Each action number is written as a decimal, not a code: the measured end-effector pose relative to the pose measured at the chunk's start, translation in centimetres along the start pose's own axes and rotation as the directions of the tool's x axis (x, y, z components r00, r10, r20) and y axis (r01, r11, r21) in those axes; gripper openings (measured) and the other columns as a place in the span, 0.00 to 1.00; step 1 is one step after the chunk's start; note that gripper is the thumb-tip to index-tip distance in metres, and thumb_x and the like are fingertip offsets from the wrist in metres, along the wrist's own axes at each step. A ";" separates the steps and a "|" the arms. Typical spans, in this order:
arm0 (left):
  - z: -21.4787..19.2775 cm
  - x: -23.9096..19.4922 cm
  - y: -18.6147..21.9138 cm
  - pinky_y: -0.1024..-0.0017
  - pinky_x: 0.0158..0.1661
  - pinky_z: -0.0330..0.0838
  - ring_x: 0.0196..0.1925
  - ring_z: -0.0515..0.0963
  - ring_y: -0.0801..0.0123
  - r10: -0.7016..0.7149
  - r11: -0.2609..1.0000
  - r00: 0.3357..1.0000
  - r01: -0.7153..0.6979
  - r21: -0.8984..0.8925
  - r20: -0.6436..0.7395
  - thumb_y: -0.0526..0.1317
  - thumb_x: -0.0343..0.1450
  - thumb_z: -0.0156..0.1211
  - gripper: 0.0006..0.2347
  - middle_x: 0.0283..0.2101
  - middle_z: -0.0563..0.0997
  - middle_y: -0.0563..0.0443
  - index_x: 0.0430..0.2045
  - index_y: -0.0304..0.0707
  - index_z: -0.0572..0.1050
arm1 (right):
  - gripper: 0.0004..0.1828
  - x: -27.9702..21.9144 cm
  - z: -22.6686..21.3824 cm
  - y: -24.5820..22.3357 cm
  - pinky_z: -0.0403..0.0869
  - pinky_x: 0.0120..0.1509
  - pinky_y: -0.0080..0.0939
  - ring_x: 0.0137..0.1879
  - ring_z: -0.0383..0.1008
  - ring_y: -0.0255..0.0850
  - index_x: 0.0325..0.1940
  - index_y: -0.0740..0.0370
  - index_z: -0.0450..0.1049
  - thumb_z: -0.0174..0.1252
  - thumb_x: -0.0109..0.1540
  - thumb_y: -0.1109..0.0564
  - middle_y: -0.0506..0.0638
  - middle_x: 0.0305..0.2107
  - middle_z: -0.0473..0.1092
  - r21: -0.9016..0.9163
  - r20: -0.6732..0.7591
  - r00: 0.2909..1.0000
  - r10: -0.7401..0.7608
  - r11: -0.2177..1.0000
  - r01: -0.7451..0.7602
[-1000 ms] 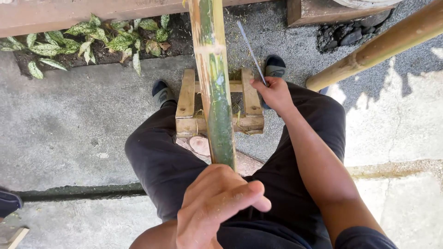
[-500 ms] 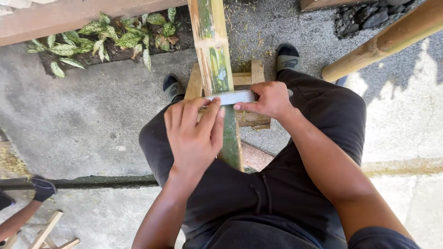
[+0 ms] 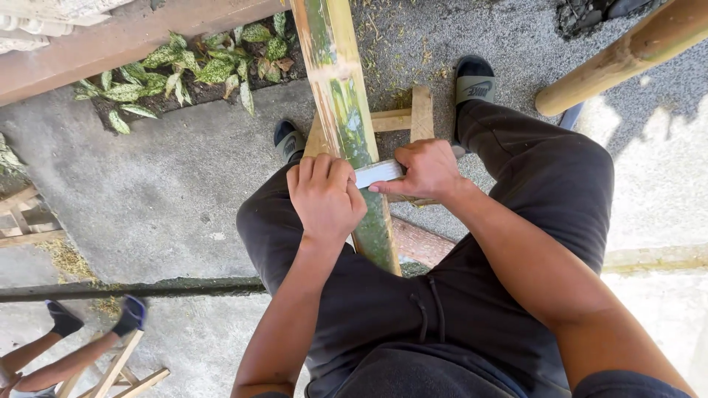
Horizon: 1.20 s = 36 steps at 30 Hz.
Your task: Shaving or scraping a bamboo stalk with a knife and applying tape.
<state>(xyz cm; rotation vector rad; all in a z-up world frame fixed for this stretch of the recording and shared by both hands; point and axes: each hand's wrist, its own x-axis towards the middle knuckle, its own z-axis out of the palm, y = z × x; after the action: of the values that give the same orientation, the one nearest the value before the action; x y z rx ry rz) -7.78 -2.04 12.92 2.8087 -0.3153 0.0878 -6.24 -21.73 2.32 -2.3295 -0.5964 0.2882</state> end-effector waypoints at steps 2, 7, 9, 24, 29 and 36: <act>-0.1 0.2 -0.1 0.57 0.46 0.65 0.42 0.75 0.54 -0.018 1.000 0.999 0.019 -0.017 0.029 0.37 0.65 0.58 0.02 0.35 0.76 0.49 0.24 0.39 0.74 | 0.40 -0.2 -0.1 0.0 0.67 0.26 0.51 0.20 0.69 0.51 0.15 0.60 0.68 0.65 0.51 0.20 0.51 0.13 0.66 -0.013 -0.022 1.000 -0.010 1.000 0.010; 1.3 0.0 0.4 0.56 0.54 0.66 0.52 0.75 0.48 -0.032 0.994 0.999 0.035 0.100 -0.039 0.46 0.76 0.54 0.18 0.49 0.76 0.38 0.49 0.26 0.74 | 0.41 -0.5 -0.1 0.0 0.68 0.27 0.50 0.21 0.70 0.51 0.15 0.60 0.68 0.63 0.52 0.20 0.52 0.13 0.66 -0.029 -0.032 0.999 0.000 1.000 -0.001; 2.2 -0.4 0.2 0.56 0.58 0.66 0.58 0.75 0.46 -0.041 0.989 0.998 0.047 0.139 -0.047 0.47 0.78 0.51 0.21 0.55 0.76 0.36 0.57 0.22 0.71 | 0.41 -0.6 0.0 0.0 0.69 0.27 0.50 0.20 0.70 0.50 0.14 0.59 0.68 0.63 0.52 0.19 0.53 0.11 0.65 -0.043 -0.021 1.000 0.016 0.999 -0.016; 5.4 0.7 0.1 0.60 0.54 0.73 0.60 0.77 0.48 -0.184 0.926 0.979 0.144 0.349 0.085 0.49 0.79 0.48 0.26 0.59 0.75 0.30 0.61 0.17 0.67 | 0.39 -0.4 1.6 0.7 0.69 0.26 0.50 0.20 0.70 0.51 0.15 0.60 0.68 0.65 0.51 0.22 0.52 0.14 0.68 0.041 -0.085 0.996 0.011 0.999 -0.007; 5.6 0.6 0.3 0.61 0.54 0.74 0.61 0.78 0.52 -0.164 0.887 0.985 0.119 0.447 0.063 0.51 0.79 0.48 0.26 0.59 0.75 0.33 0.60 0.20 0.68 | 0.40 -0.3 3.1 1.6 0.68 0.26 0.50 0.19 0.69 0.51 0.14 0.60 0.68 0.67 0.49 0.21 0.52 0.13 0.67 0.068 -0.068 0.998 -0.006 0.998 0.011; 5.4 1.1 0.5 0.62 0.47 0.75 0.57 0.80 0.54 -0.173 0.873 0.983 0.128 0.471 0.054 0.51 0.79 0.48 0.25 0.56 0.77 0.35 0.58 0.21 0.70 | 0.40 0.0 3.3 1.8 0.67 0.25 0.50 0.20 0.69 0.51 0.14 0.60 0.68 0.66 0.48 0.20 0.52 0.13 0.67 0.086 -0.072 0.997 -0.002 0.996 0.008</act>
<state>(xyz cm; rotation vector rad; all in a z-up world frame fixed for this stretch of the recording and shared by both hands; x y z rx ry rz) -6.70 -4.39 8.02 3.3144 -0.1007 -0.0078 -6.86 -21.01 -1.32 -2.2446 -0.5441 0.2221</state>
